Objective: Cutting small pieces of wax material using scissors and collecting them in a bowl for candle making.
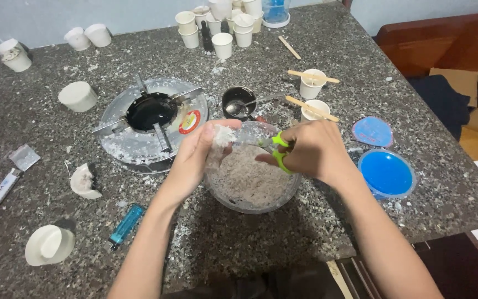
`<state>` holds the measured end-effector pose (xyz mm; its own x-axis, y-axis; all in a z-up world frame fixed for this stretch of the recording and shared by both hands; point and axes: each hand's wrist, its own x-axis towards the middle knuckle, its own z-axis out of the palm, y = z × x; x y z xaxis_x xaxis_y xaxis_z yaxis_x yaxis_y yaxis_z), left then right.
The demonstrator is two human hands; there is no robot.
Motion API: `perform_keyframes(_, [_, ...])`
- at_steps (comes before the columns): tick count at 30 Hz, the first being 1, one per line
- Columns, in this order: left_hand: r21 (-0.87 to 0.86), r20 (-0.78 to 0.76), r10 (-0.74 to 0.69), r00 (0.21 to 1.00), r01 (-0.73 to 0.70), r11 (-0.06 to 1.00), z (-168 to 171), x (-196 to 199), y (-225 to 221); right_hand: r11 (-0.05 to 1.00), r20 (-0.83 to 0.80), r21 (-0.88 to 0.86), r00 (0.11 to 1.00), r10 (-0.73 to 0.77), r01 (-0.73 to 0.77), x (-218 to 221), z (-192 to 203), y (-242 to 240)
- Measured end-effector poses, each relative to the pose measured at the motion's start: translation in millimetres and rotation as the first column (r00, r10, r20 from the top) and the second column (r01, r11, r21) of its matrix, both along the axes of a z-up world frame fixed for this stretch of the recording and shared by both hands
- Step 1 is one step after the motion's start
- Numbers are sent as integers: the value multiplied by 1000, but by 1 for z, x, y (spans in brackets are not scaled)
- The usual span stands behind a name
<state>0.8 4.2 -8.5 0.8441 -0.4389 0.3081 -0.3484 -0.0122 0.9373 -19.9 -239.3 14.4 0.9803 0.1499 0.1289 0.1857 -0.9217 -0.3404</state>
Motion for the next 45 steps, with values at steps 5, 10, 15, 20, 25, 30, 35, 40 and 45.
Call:
perform_keyframes(5, [-12, -18, -13, 1000, 13, 1000, -8, 2, -2, 999, -25, 4, 999, 39, -39, -4, 7, 8])
perform_keyframes(10, [16, -55, -10, 998, 11, 1000, 11, -7, -8, 998, 14, 48, 999, 39, -40, -1, 1, 6])
perform_keyframes(15, [12, -32, -7, 999, 7, 1000, 18, -7, -1, 998, 79, 58, 997, 20, -24, -1, -5, -2])
perform_keyframes(20, [-14, -21, 18, 1000, -19, 1000, 16, -3, 1, 999, 91, 43, 996, -3, -1, 7, -14, -7])
perform_keyframes(25, [-64, -7, 39, 999, -40, 997, 13, -1, 2, 999, 95, 12, 995, -41, 40, 7, -10, -9])
perform_keyframes(30, [-152, -87, 18, 996, -31, 988, 14, -1, 1, 998, 54, 22, 997, -57, 55, 1, -1, -2])
perform_keyframes(35, [-166, -104, 12, 995, -29, 986, 23, -6, 0, 998, 52, 66, 998, -19, 16, -5, 9, 6])
perform_keyframes(40, [-93, -35, 30, 999, -33, 995, 16, -4, 1, 1000, -4, 17, 1000, 15, -14, -4, 5, 9])
perform_keyframes(45, [-98, -70, 6, 998, -13, 995, 11, -7, -6, 997, 51, 65, 998, 44, -48, -3, -1, 7])
